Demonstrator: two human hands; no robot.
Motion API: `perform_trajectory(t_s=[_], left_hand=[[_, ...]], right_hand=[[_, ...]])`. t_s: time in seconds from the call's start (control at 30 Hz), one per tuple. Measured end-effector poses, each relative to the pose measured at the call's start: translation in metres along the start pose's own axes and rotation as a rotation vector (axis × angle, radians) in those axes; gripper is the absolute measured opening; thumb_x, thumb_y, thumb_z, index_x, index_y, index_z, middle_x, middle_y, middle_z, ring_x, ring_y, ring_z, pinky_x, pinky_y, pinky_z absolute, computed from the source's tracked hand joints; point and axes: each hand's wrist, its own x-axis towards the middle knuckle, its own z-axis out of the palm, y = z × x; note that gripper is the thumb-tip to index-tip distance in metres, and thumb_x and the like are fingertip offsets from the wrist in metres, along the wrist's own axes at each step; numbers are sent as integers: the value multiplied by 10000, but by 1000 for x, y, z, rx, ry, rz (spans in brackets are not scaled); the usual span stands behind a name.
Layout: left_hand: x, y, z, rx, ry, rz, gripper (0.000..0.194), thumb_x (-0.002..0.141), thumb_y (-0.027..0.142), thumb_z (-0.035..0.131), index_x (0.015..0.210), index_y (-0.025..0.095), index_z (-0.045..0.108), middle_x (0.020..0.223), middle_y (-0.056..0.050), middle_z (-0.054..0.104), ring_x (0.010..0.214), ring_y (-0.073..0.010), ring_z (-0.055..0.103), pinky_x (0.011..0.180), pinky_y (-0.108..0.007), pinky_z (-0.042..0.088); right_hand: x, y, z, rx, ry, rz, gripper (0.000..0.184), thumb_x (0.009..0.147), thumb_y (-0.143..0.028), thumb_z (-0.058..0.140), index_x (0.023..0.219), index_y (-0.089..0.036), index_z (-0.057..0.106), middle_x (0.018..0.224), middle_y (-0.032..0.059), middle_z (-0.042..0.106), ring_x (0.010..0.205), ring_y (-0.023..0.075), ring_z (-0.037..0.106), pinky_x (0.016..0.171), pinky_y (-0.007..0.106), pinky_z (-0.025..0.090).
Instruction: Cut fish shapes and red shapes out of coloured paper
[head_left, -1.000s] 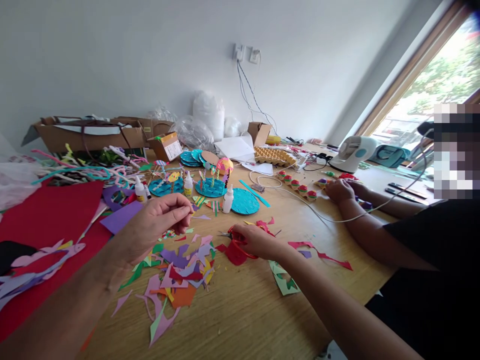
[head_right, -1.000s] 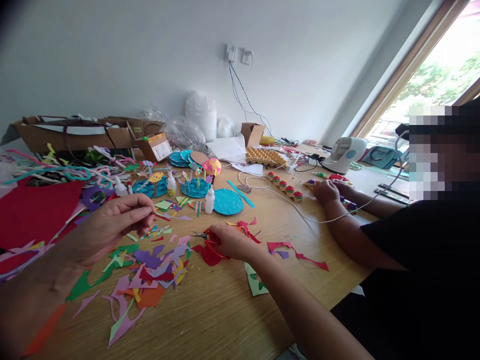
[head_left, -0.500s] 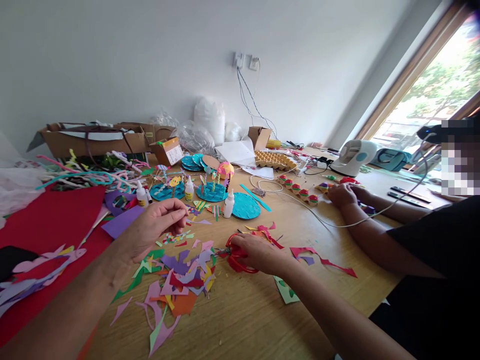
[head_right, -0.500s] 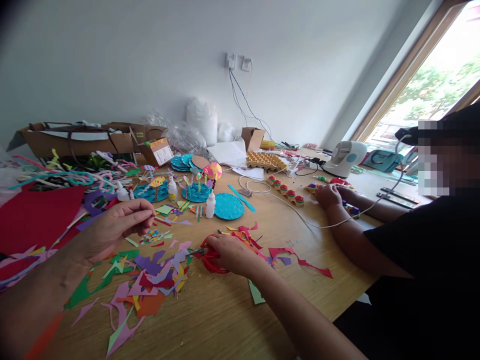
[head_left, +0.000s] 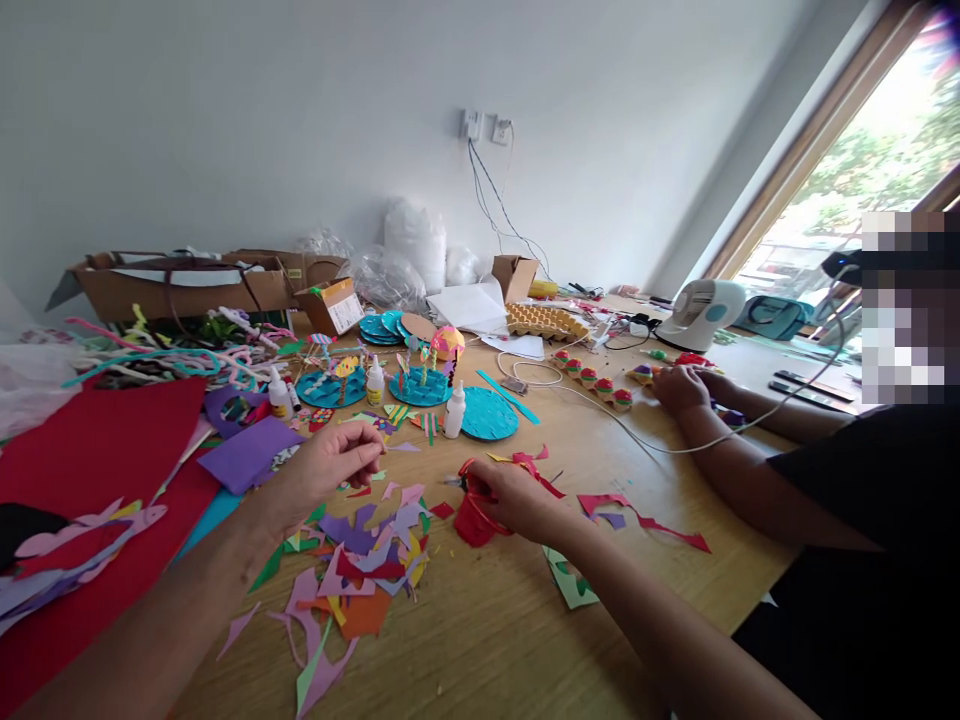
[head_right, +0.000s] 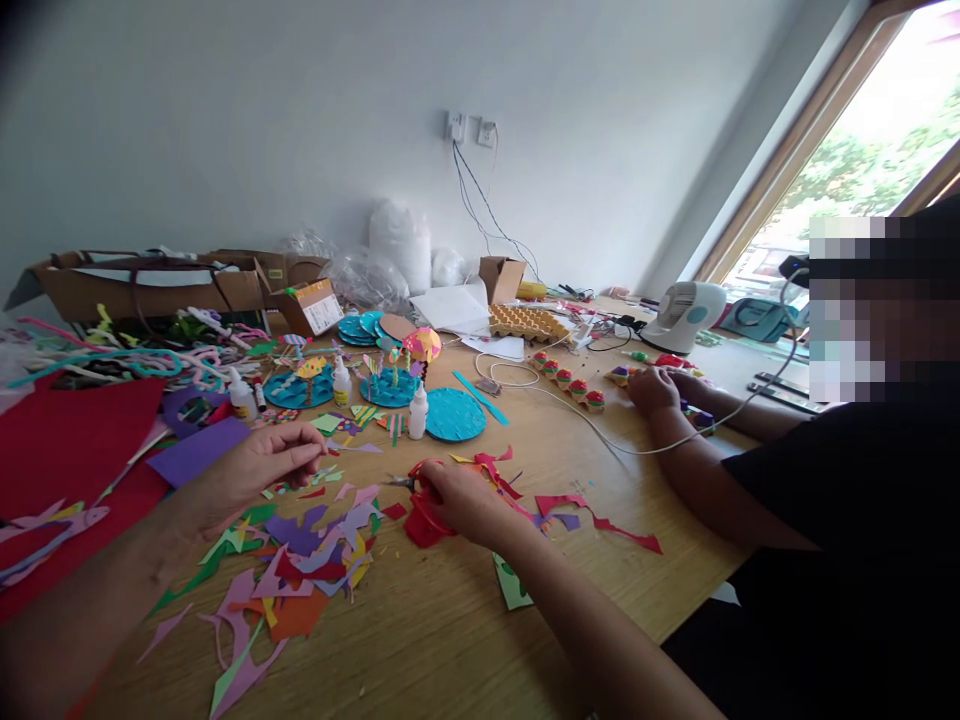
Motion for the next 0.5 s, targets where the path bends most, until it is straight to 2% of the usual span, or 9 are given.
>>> perform_trajectory(t_s=[0.07, 0.13, 0.17, 0.23, 0.33, 0.5], left_hand=[[0, 0, 10, 144, -62, 18, 130, 733, 329, 617, 724, 199, 613, 600, 31, 591, 561, -148, 573, 554, -259, 464], [-1, -1, 26, 467, -135, 87, 167, 804, 311, 520, 789, 197, 641, 732, -20, 666, 671, -186, 630, 599, -284, 490], [-1, -2, 36, 645, -219, 149, 200, 832, 275, 474, 862, 196, 655, 823, -43, 695, 738, -196, 651, 648, -297, 504], [0, -6, 57, 735, -270, 191, 201, 776, 209, 540, 929, 193, 668, 1002, -80, 708, 902, -235, 659, 787, -340, 501], [5, -15, 87, 834, -315, 211, 249, 767, 201, 551, 986, 177, 666, 1077, -124, 686, 1026, -295, 635, 864, -399, 488], [13, -19, 116, 952, -378, 225, 345, 811, 213, 542, 1142, 151, 613, 1211, -153, 639, 1147, -282, 579, 962, -379, 459]], right_hand=[[1, 6, 1, 43, 67, 49, 63, 835, -156, 555, 885, -179, 585, 772, 18, 604, 654, 139, 492, 569, 231, 283], [2, 12, 1, 96, 123, 90, 32, 807, -154, 571, 820, -182, 565, 717, -5, 564, 617, 126, 447, 556, 232, 262], [2, 14, 1, 127, 153, 107, 42, 792, -151, 577, 790, -184, 551, 700, -13, 548, 609, 122, 432, 552, 233, 255], [4, 16, 2, 201, 224, 143, 70, 769, -157, 579, 745, -190, 522, 672, -25, 521, 604, 122, 418, 548, 236, 252], [11, 17, 3, 347, 349, 203, 99, 739, -208, 582, 715, -204, 486, 630, -41, 486, 597, 128, 418, 540, 233, 271], [22, 15, 4, 678, 534, 248, 178, 702, -348, 573, 721, -219, 453, 657, -30, 517, 599, 149, 516, 531, 243, 394]])
